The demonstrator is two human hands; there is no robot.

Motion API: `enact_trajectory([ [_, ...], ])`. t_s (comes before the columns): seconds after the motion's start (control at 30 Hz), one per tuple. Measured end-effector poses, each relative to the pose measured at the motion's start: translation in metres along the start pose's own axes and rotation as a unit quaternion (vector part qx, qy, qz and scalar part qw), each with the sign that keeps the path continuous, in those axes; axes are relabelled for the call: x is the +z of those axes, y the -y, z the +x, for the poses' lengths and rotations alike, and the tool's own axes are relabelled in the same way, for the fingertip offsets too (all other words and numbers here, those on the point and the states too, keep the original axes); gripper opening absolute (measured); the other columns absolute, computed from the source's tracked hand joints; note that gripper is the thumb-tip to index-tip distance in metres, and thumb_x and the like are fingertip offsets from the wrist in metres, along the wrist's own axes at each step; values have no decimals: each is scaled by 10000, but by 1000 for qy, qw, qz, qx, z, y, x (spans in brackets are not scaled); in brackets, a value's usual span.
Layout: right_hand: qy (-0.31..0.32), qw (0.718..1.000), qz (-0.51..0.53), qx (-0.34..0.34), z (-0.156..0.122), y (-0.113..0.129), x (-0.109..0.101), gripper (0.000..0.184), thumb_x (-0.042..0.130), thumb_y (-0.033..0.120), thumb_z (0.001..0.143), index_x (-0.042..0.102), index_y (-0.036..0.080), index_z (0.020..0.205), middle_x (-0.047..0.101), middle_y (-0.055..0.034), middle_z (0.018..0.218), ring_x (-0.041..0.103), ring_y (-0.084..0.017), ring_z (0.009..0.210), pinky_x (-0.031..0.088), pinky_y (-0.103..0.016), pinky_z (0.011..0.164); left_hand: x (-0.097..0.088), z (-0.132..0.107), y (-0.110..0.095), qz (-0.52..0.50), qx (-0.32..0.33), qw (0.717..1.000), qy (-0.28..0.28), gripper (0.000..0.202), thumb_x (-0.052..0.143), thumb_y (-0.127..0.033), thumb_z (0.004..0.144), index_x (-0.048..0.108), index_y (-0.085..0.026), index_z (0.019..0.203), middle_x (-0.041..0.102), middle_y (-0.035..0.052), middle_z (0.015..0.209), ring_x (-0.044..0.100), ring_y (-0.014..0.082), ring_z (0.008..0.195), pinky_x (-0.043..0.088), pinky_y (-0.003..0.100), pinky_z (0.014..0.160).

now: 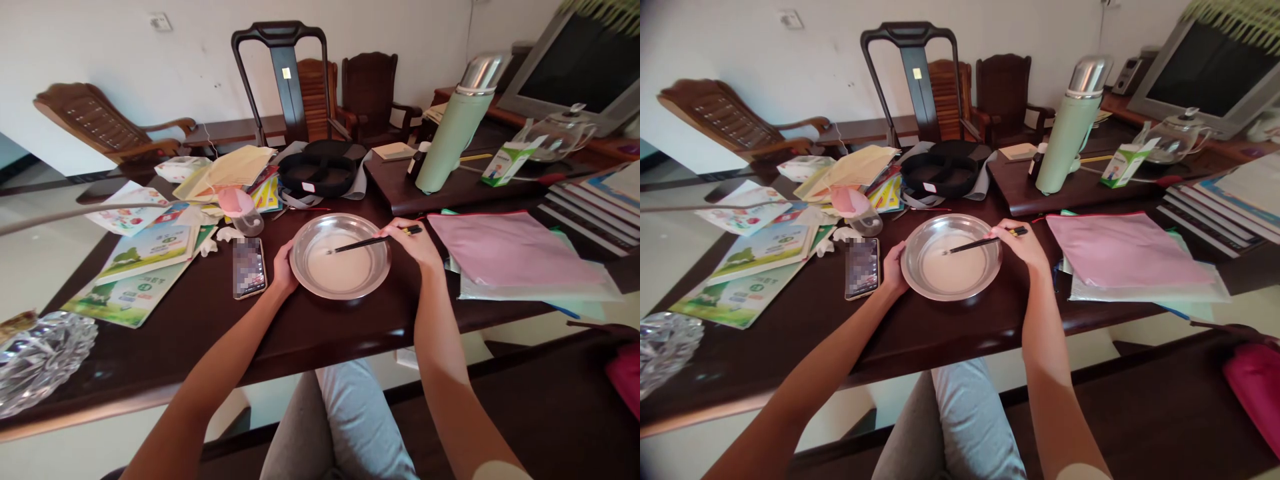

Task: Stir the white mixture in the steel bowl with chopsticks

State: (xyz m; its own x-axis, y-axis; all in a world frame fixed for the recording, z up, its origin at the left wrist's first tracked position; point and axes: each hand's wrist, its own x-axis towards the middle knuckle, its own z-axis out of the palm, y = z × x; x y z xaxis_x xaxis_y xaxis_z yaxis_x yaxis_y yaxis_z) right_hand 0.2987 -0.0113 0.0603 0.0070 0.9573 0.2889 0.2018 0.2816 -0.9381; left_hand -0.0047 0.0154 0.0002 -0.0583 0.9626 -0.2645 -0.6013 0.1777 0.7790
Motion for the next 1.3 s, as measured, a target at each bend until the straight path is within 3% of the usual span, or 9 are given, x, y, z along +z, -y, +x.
enact_trajectory([
  [0.1, -79, 997, 10, 2, -4, -4, -12, 508, 802, 727, 831, 734, 273, 611, 814, -37, 687, 808, -281, 763, 620, -442, 909, 1, -1, -1, -1, 0, 1000, -2, 202, 827, -399, 749, 744, -215, 767, 775, 25, 755, 777, 311, 979, 601, 401, 905],
  [0.17, -83, 996, 16, 6, -7, -4, -14, 555, 774, 755, 845, 711, 275, 575, 797, -40, 651, 799, -279, 733, 618, -439, 894, 1, -1, -1, -3, 1, 1000, -5, 185, 816, -385, 753, 752, -212, 765, 779, 24, 754, 777, 308, 972, 602, 392, 894],
  [0.37, 49, 999, 6, 9, -1, 3, 3, 495, 831, 753, 780, 775, 274, 667, 837, -43, 748, 820, -294, 830, 623, -441, 920, 0, 0, 0, -2, 1, 1000, -9, 213, 835, -407, 743, 728, -223, 728, 774, 25, 742, 779, 319, 988, 603, 398, 901],
  [0.6, -91, 996, 18, -6, -5, -7, -15, 549, 772, 751, 850, 717, 271, 590, 802, -40, 666, 800, -278, 752, 610, -433, 880, 0, 0, 0, -5, -1, 1000, 0, 211, 819, -403, 750, 756, -202, 769, 791, 45, 769, 779, 334, 1026, 606, 408, 920],
  [0.83, 49, 999, 14, -3, 0, -1, 2, 523, 821, 779, 780, 780, 266, 682, 835, -40, 746, 820, -286, 818, 628, -430, 907, -1, 1, 0, -8, 5, 1000, 1, 249, 868, -411, 715, 730, -210, 764, 779, 21, 765, 779, 305, 987, 599, 385, 911],
  [1.0, -94, 995, 10, -18, -1, -7, -8, 527, 794, 731, 842, 717, 266, 606, 803, -41, 677, 812, -288, 781, 623, -444, 888, 1, -1, -1, -5, 4, 1000, 1, 216, 838, -400, 748, 741, -207, 760, 781, 29, 764, 782, 312, 992, 601, 389, 909],
  [1.07, -115, 993, 24, -17, -3, -8, -13, 573, 758, 740, 872, 679, 271, 553, 776, -45, 624, 801, -286, 735, 622, -444, 862, 1, -1, -1, -4, 1, 1000, 2, 206, 825, -395, 758, 749, -204, 768, 791, 36, 775, 783, 316, 999, 603, 392, 903],
  [1.23, 39, 999, 20, -5, -1, -1, -1, 538, 800, 770, 813, 755, 263, 639, 821, -54, 714, 818, -289, 794, 623, -431, 882, -1, 0, -1, 0, 0, 1000, -2, 226, 845, -411, 750, 740, -211, 766, 800, 25, 795, 783, 301, 978, 597, 383, 901],
  [1.3, 50, 999, 16, -7, 1, 0, 3, 524, 816, 776, 789, 778, 264, 688, 832, -48, 746, 821, -285, 813, 622, -434, 905, -1, 1, -1, 2, 4, 1000, -3, 234, 853, -415, 742, 740, -211, 764, 798, 20, 795, 780, 289, 960, 592, 375, 903],
])
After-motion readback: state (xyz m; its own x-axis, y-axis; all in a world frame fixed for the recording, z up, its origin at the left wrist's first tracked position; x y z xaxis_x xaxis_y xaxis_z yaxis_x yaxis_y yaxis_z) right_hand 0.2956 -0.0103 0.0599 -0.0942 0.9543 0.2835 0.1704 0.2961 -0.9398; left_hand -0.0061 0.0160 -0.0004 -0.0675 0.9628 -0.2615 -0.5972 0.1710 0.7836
